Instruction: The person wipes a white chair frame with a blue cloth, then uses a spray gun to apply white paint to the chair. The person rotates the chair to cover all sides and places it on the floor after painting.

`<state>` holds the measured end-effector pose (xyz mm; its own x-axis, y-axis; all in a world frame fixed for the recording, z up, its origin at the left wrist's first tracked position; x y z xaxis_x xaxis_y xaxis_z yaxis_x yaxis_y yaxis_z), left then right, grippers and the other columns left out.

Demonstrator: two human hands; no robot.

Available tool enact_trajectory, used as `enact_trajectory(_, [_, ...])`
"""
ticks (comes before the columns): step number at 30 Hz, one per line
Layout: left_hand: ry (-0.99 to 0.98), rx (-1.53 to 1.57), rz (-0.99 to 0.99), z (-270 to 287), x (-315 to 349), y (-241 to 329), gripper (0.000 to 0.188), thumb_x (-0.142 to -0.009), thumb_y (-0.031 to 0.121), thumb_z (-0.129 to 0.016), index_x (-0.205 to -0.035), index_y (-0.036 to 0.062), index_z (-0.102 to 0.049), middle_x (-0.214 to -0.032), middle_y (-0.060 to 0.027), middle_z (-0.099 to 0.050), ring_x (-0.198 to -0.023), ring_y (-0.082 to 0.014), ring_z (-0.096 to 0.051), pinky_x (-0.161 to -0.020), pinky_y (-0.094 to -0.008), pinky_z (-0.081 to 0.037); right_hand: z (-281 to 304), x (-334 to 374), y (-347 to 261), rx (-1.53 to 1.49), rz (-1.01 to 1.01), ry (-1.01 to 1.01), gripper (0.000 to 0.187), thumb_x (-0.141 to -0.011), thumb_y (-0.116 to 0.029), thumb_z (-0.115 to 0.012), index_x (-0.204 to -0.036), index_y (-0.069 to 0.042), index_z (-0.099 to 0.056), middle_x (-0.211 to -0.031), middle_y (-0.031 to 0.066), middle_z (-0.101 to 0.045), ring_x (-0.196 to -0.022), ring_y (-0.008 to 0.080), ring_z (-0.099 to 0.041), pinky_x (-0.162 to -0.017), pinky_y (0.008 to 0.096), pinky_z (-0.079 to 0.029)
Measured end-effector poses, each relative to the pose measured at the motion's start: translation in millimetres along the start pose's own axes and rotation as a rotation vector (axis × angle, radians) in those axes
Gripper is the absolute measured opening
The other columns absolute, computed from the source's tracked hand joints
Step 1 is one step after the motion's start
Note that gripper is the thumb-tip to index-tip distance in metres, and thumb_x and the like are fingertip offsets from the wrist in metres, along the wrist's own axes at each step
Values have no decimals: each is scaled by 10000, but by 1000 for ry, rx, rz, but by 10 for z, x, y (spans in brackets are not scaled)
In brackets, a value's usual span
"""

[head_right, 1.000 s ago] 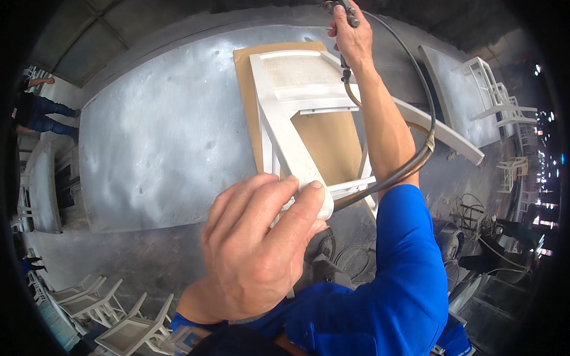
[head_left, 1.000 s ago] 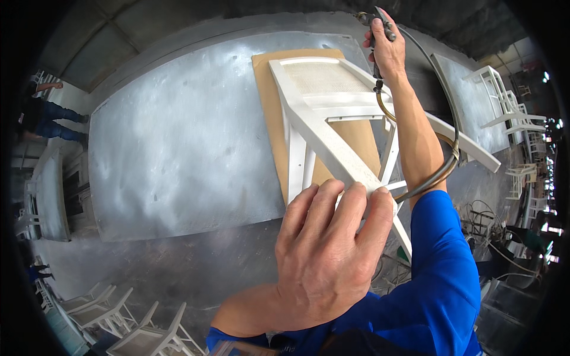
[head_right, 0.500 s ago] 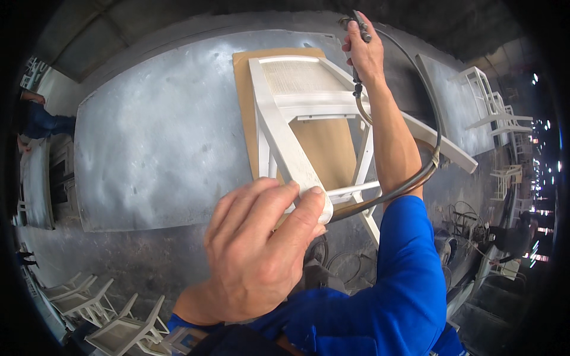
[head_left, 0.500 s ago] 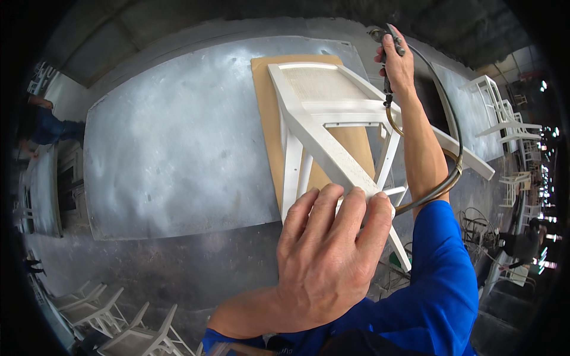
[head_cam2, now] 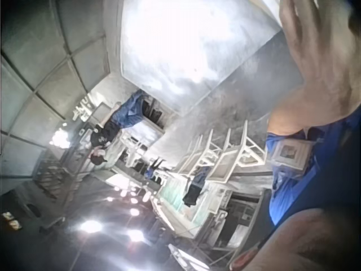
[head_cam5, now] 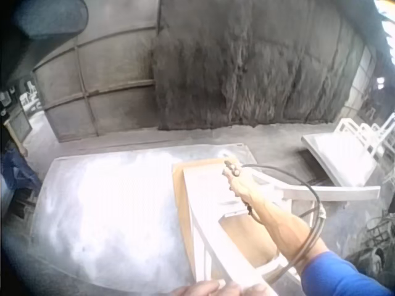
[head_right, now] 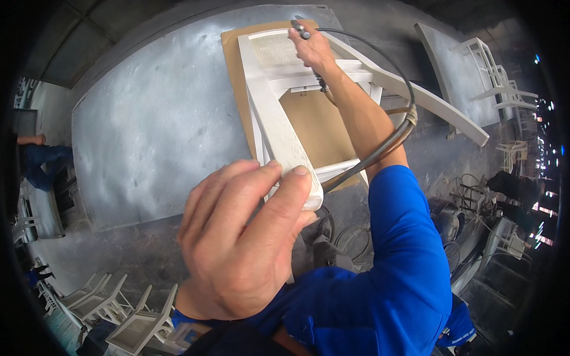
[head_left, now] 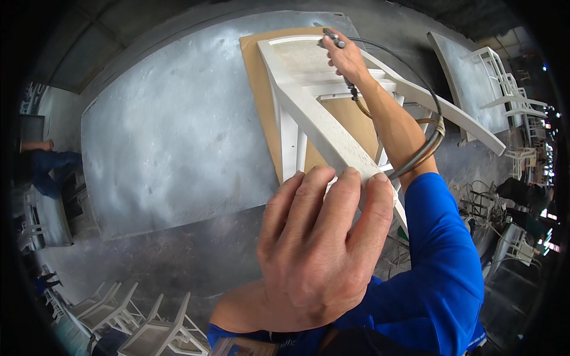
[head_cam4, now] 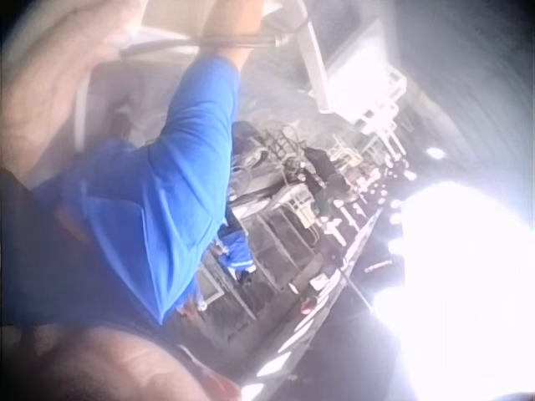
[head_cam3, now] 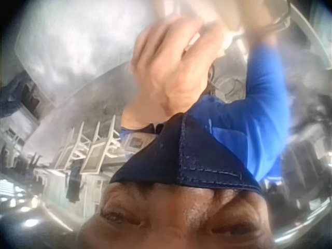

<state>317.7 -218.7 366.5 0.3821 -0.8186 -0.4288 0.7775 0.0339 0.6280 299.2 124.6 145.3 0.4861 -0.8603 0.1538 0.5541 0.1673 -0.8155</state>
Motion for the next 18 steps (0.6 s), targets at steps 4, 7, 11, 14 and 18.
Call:
enact_trajectory(4, [22, -17, 5, -21, 16, -9, 371, -686, 100, -825, -1045, 36, -754, -965, -92, -679, -910, -282, -688, -803, -403, -546, -201, 26, -161, -61, 19, -74, 607, -994, -501, -587, -1512, -192, -524, -940, 57, -689, -751, 161, -687, -537, 314, -553])
enact_trajectory(7, [49, -53, -51, -41, 21, -43, 180, -824, 125, -736, -990, 56, -747, -938, -67, -647, -900, -235, -667, -828, -395, -556, -229, -6, -202, -49, 31, -52, 565, -1019, -523, -566, -1505, -238, -531, -899, 49, -655, -781, 149, -676, -555, 315, -552])
enact_trajectory(11, [57, -46, -81, -32, 33, -75, 174, -829, 122, -731, -986, 48, -737, -913, -65, -632, -876, -229, -655, -807, -386, -548, -99, -149, -110, 47, -19, 52, 578, -1005, -533, -579, -1491, -221, -551, -904, 76, -687, -773, 159, -696, -567, 326, -574])
enact_trajectory(14, [69, -47, -67, -39, 25, -79, 170, -829, 123, -731, -983, 51, -727, -886, -58, -616, -864, -225, -651, -794, -384, -546, 102, -237, -16, 146, -43, 157, 596, -993, -534, -584, -1497, -218, -543, -911, 105, -713, -756, 164, -706, -596, 334, -600])
enact_trajectory(18, [70, -42, -60, -15, 7, -96, 225, -792, 125, -759, -1003, 55, -724, -895, -54, -619, -868, -236, -656, -775, -384, -539, 364, -143, -6, 112, -73, 240, 595, -979, -500, -615, -1493, -209, -544, -1115, 207, -740, -897, 297, -751, -741, 392, -631])
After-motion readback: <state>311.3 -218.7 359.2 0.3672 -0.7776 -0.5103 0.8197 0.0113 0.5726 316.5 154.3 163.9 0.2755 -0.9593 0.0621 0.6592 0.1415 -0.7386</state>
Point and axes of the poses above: each hand's wrist, its own x-axis away from the middle knuckle, its own z-axis out of the back of the hand, y = z × x, the point moved 4 cm from there along -x, towards the middle knuckle
